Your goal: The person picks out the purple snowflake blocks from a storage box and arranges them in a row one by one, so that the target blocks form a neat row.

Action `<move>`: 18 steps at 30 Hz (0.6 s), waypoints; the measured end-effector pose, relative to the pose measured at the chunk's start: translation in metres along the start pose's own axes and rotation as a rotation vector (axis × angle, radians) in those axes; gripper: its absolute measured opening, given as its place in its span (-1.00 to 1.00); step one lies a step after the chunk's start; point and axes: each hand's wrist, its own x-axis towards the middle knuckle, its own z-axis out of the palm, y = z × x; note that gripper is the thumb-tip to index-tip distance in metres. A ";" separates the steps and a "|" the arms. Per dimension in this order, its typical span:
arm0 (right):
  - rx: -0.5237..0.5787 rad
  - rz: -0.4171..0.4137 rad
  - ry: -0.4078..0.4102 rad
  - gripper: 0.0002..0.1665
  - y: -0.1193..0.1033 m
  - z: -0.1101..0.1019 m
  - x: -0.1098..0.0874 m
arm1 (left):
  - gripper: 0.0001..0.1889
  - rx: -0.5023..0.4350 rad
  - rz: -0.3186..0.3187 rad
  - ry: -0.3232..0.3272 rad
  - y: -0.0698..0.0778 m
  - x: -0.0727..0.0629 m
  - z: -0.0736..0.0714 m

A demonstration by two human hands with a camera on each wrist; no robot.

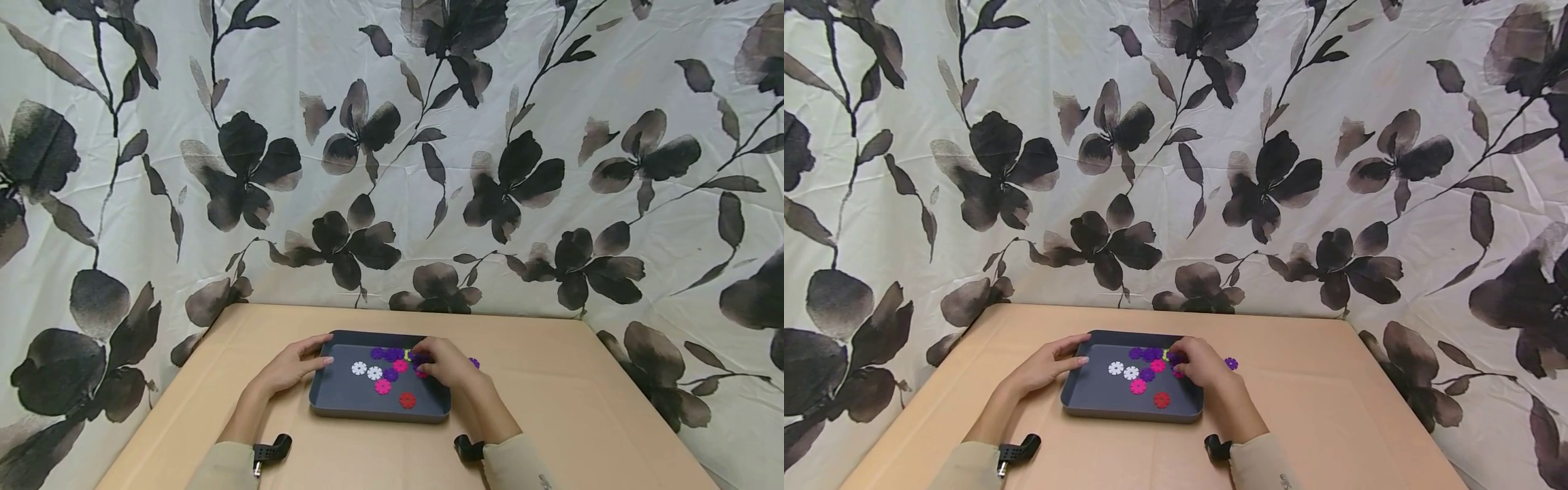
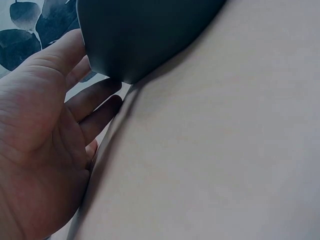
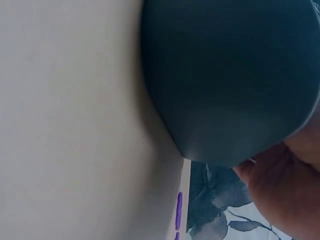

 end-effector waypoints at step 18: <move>-0.179 -0.043 0.002 -0.71 -0.003 0.006 0.001 | -0.30 -0.011 -0.004 -0.003 -0.001 0.001 0.001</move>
